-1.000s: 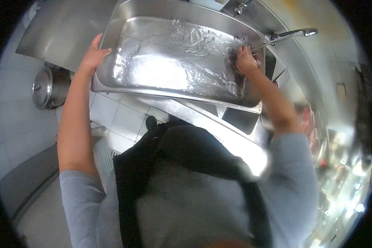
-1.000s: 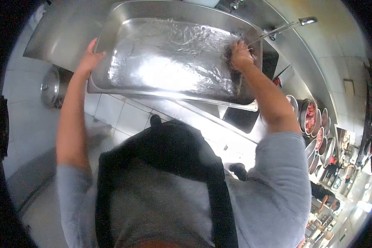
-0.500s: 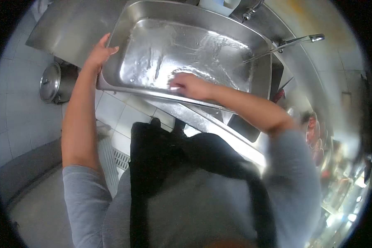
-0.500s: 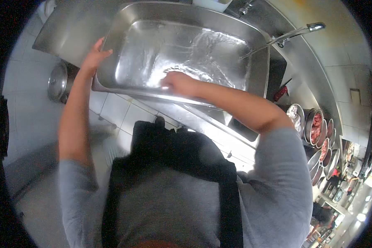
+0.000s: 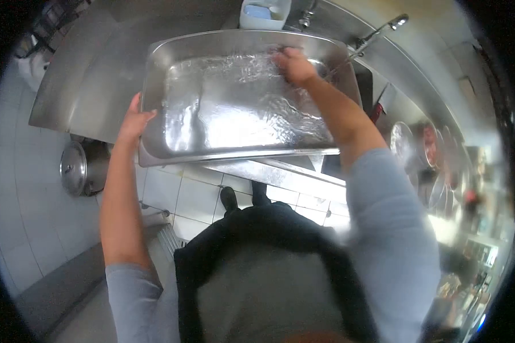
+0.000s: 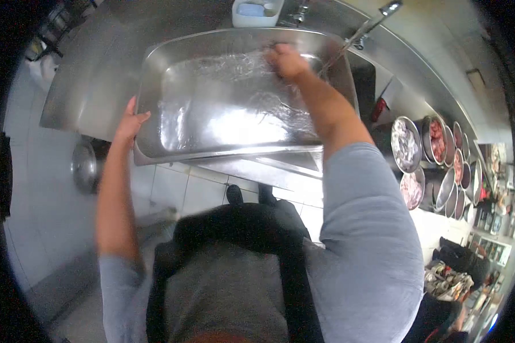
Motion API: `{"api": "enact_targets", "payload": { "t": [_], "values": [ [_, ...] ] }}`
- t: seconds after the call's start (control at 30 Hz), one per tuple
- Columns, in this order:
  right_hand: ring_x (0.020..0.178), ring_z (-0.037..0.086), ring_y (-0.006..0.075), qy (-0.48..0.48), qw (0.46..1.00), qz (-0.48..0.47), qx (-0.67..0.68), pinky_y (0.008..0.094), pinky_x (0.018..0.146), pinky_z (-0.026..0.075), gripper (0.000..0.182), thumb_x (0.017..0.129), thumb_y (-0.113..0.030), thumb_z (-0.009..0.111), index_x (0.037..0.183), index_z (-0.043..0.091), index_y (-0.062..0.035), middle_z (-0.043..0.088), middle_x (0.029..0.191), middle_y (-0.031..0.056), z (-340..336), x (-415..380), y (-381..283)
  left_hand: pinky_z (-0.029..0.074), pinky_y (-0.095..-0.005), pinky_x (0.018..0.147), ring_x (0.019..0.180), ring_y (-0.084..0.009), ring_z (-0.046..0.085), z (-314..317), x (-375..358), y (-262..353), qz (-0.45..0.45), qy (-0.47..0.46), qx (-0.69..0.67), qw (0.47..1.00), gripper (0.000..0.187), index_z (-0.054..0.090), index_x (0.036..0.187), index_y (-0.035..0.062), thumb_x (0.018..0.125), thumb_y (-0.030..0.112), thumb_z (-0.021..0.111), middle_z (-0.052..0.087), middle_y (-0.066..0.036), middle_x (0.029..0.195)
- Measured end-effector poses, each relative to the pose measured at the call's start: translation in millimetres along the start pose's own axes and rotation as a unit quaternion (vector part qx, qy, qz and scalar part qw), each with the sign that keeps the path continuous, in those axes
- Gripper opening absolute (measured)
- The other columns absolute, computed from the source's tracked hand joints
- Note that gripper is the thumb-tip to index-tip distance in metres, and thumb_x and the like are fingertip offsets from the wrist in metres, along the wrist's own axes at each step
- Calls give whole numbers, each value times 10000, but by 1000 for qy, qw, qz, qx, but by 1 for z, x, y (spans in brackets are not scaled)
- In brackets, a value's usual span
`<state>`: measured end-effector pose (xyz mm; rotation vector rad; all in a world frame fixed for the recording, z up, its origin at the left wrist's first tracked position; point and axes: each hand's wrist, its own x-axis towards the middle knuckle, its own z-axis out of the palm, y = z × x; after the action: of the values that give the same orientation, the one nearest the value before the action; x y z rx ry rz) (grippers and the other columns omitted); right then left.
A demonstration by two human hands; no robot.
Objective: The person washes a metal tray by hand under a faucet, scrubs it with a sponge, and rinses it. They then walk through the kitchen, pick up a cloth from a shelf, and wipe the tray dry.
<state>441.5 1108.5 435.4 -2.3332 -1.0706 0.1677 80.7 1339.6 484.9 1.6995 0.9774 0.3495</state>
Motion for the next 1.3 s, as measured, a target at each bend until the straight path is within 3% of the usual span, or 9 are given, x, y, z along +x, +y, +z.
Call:
{"api": "enact_targets", "payload": {
  "t": [0.07,0.1,0.13,0.33,0.4,0.5,0.83,1.0,1.3],
  "values": [
    [1016,519,307,60,945,-113,-301,374,888,411,262,829,-111,427,1036,576,-50,563,1036,191,-3,10,106,413,-314,832,982,-206,523,0,1,-11,-2,5,-6,1000,686,265,1355,93,751,9,580,508,-121,1165],
    [980,544,283,63,991,74,88,348,871,428,236,847,-120,433,1011,577,-29,573,1025,174,-19,2,121,409,-312,839,992,-203,518,5,1,-15,-11,8,-19,1000,686,266,1355,92,751,9,581,505,-115,1171],
    [944,568,259,57,850,239,467,321,854,445,220,865,-128,439,985,579,-7,584,1013,157,-27,-3,130,405,-311,845,1002,-200,514,6,-1,-18,-24,17,-29,999,685,266,1354,92,752,9,582,502,-110,1178],
    [851,605,254,-61,798,121,588,347,779,494,258,865,-129,423,998,581,26,617,914,132,-130,-23,51,391,-303,869,1033,-190,497,-5,-3,-4,-27,16,-5,999,677,284,1348,97,751,15,593,497,-96,1188],
    [918,586,300,79,970,121,193,369,811,472,271,816,-169,503,1017,585,-7,615,951,150,-153,-10,71,395,-302,862,1020,-190,504,-6,-7,-2,-20,3,-21,1000,660,304,1340,100,752,20,593,506,-91,1176],
    [1022,529,326,28,910,62,-410,395,835,457,336,742,-247,609,1019,592,-58,611,966,151,-159,23,148,398,-302,857,1012,-187,508,4,7,0,-10,5,26,1000,643,326,1330,103,752,25,595,520,-85,1153],
    [895,582,348,245,927,265,-97,416,784,463,444,790,-392,558,996,554,1,584,917,214,-201,87,255,407,-287,835,1023,-194,498,45,39,39,-15,26,2,1000,665,310,1336,73,737,29,596,515,-89,1161],
    [834,542,209,-45,845,298,441,333,767,423,633,824,-572,458,1000,592,21,601,941,106,-161,-35,201,411,-285,807,968,-172,507,38,29,48,-13,52,22,998,551,378,1251,20,744,29,593,532,-80,1091],
    [661,480,97,56,806,300,507,233,622,370,174,789,-253,630,827,589,-88,546,732,-33,-125,-213,132,400,-254,679,771,-109,508,0,-85,110,9,24,134,991,201,544,928,29,746,85,609,555,-23,833]
  ]
}}
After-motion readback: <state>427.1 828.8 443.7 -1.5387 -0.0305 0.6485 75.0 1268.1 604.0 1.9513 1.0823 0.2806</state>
